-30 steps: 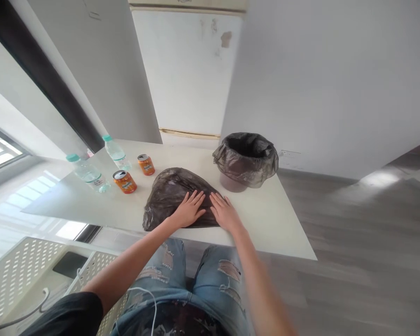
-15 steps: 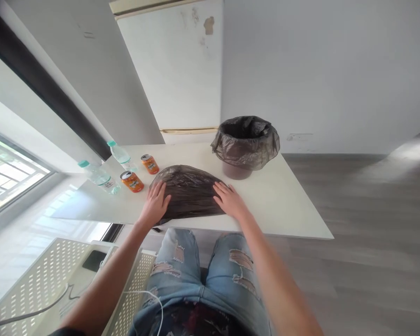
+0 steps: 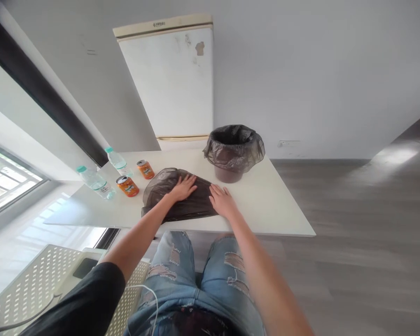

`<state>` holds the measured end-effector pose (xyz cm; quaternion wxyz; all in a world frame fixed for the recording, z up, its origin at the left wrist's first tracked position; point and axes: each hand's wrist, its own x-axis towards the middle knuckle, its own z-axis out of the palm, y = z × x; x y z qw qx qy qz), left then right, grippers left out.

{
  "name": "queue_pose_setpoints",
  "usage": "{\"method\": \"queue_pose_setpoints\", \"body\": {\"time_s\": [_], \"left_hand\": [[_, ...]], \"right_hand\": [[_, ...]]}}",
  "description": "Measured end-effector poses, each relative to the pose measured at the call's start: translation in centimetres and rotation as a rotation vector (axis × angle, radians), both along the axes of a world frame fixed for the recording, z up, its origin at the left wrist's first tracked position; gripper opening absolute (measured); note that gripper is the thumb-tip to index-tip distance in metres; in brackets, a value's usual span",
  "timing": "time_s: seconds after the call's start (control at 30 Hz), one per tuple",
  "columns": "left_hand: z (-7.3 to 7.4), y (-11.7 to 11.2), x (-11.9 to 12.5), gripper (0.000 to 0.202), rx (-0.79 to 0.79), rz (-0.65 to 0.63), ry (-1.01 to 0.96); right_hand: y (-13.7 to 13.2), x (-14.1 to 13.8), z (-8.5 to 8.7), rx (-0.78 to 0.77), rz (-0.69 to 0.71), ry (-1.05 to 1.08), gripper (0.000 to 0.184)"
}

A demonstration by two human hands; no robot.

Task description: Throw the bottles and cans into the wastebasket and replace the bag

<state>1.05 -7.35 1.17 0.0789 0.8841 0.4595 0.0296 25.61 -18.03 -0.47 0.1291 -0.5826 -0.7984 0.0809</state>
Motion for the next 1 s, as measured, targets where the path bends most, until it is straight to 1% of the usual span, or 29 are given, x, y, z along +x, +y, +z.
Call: {"method": "queue_pose_setpoints", "body": {"time_s": [0.1,0.17,0.2,0.23,0.3,0.4,0.47,0.53,0.57,0.67,0.7,0.77,0.83,0.9,0.97,1.0], "left_hand": [[0.4,1.5,-5.7,0.068,-0.007,0.150,0.018],[0.7,2.0,-8.5,0.068,0.002,0.225,0.016],[0.9,2.2,-9.5,0.068,0.012,0.256,0.009],[1.1,2.3,-10.1,0.068,0.024,0.283,0.000],[1.8,2.3,-10.6,0.066,0.066,0.325,-0.029],[3.2,1.4,-9.6,0.057,0.177,0.371,-0.095],[4.2,-0.7,-8.4,0.050,0.259,0.400,-0.145],[4.7,-4.3,-6.9,0.042,0.314,0.396,-0.191],[4.8,-6.5,-6.1,0.037,0.325,0.356,-0.210],[4.2,-13.4,-4.4,0.028,0.377,0.151,-0.299],[3.8,-15.4,-4.1,0.027,0.370,0.113,-0.315],[2.7,-18.5,-4.1,0.030,0.336,0.098,-0.315],[1.7,-20.6,-4.6,0.041,0.293,0.111,-0.301],[0.6,-21.8,-5.3,0.064,0.266,0.105,-0.281],[-0.2,-22.6,-5.8,0.082,0.257,0.074,-0.254],[-0.6,-22.8,-6.1,0.085,0.258,0.054,-0.239]], "right_hand": [[-0.1,0.1,0.0,-0.007,-0.005,0.014,0.064],[-0.2,0.1,0.1,-0.011,-0.010,0.018,0.065],[-0.2,0.1,0.2,-0.013,-0.012,0.018,0.065],[-0.3,0.1,0.3,-0.015,-0.013,0.016,0.065],[-0.4,0.0,0.4,-0.016,-0.016,0.010,0.066],[-0.5,-0.1,0.6,-0.012,-0.024,0.000,0.066],[-0.5,-0.1,0.7,-0.010,-0.032,-0.006,0.065],[-0.4,-0.1,0.9,-0.010,-0.041,-0.010,0.065],[-0.4,-0.2,1.0,-0.012,-0.050,-0.012,0.065],[-1.0,-0.6,1.0,-0.018,-0.131,-0.016,0.065],[-1.5,-0.9,0.9,-0.020,-0.176,-0.020,0.066],[-3.3,-2.0,0.5,-0.021,-0.299,-0.016,0.069],[-5.9,-3.8,0.2,-0.024,-0.435,0.012,0.076],[-9.1,-5.7,0.3,-0.024,-0.516,0.063,0.081],[-12.3,-7.3,1.0,-0.017,-0.494,0.118,0.081],[-13.6,-7.6,1.6,-0.022,-0.442,0.144,0.078]]}}
